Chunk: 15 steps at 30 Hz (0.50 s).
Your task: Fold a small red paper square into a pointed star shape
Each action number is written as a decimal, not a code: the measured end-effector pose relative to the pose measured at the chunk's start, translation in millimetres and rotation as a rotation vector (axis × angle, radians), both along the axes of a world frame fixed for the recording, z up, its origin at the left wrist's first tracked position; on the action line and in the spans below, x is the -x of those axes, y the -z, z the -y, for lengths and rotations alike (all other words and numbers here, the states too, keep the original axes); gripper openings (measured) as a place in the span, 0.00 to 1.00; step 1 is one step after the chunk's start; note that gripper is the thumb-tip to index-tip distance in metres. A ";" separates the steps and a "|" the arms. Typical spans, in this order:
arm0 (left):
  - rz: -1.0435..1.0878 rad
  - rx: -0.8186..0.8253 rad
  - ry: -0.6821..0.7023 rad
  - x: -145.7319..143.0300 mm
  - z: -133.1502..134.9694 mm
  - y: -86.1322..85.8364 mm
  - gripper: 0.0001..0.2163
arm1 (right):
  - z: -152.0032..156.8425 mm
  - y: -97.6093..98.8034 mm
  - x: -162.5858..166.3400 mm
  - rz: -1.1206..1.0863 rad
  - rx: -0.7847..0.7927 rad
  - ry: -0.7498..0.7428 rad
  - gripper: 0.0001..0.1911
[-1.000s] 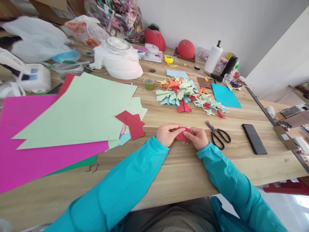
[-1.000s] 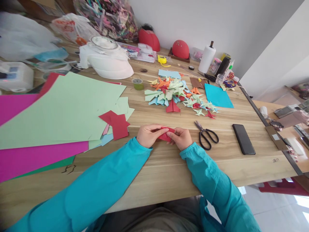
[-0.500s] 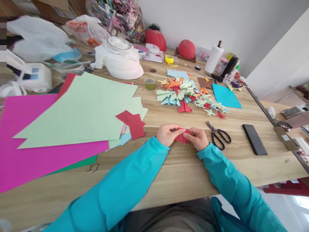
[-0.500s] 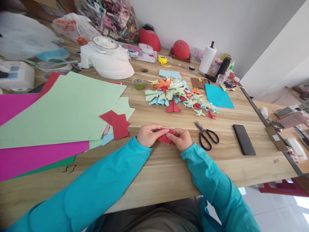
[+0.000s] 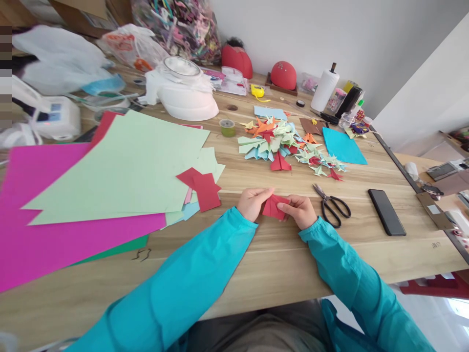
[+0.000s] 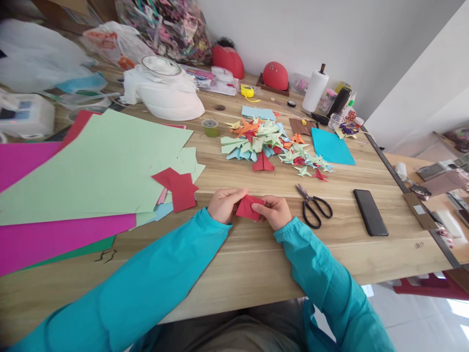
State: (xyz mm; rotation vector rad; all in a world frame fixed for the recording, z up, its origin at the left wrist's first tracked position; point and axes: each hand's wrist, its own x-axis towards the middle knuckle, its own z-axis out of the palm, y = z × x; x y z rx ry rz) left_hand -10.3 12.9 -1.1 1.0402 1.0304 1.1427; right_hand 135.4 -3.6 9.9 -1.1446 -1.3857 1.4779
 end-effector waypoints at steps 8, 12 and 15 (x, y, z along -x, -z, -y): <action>-0.012 -0.033 -0.028 -2.3 1.2 -3.3 0.17 | -2.0 1.5 -1.4 -0.059 0.057 0.035 0.13; -0.186 -0.131 -0.061 -3.6 4.0 -9.9 0.12 | -3.5 4.2 -2.2 -0.098 0.071 0.050 0.12; -0.237 -0.149 -0.022 -3.5 4.4 -10.4 0.11 | -3.6 5.1 -2.5 -0.095 0.065 0.026 0.12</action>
